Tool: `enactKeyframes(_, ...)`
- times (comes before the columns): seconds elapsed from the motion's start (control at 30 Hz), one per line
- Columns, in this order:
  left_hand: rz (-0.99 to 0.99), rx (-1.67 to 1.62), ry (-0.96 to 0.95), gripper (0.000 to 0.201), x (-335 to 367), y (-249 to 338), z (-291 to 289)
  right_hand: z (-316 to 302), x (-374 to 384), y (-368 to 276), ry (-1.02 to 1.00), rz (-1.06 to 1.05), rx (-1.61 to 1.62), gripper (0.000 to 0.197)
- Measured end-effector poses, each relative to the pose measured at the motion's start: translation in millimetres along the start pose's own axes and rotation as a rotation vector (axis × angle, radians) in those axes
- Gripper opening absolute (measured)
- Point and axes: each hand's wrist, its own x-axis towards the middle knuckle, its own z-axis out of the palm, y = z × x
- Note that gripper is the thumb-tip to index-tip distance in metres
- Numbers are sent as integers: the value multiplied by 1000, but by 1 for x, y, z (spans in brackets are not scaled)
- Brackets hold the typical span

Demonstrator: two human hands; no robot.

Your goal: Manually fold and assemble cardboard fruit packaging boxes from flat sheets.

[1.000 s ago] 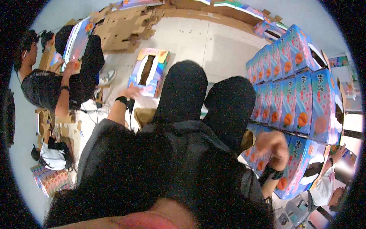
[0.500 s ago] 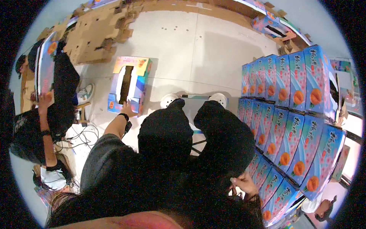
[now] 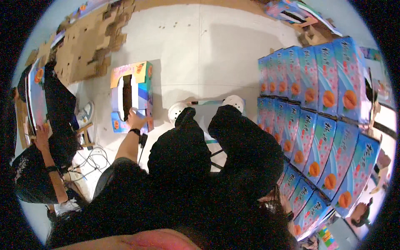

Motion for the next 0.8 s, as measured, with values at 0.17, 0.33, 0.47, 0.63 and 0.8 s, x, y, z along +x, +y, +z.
enactKeyframes(0.17, 131, -333, 292, 113, -27, 33, -40, 15, -1, -28, -2, -307, 70, 40)
enactKeyframes(0.33, 160, -470, 317, 102, -60, 62, -102, 40, -8, -67, -250, -299, 109, 49)
enactKeyframes(0.47, 432, -680, 458, 95, -97, 90, -160, 56, -31, -71, -236, -378, 2, 51)
enactKeyframes(0.63, 616, -666, 664, 90, -182, 127, -256, 66, -49, -103, -82, -822, -512, 42)
enactKeyframes(0.8, 970, -822, 776, 89, -302, 149, -312, 87, -73, -165, 111, -1413, -436, 31)
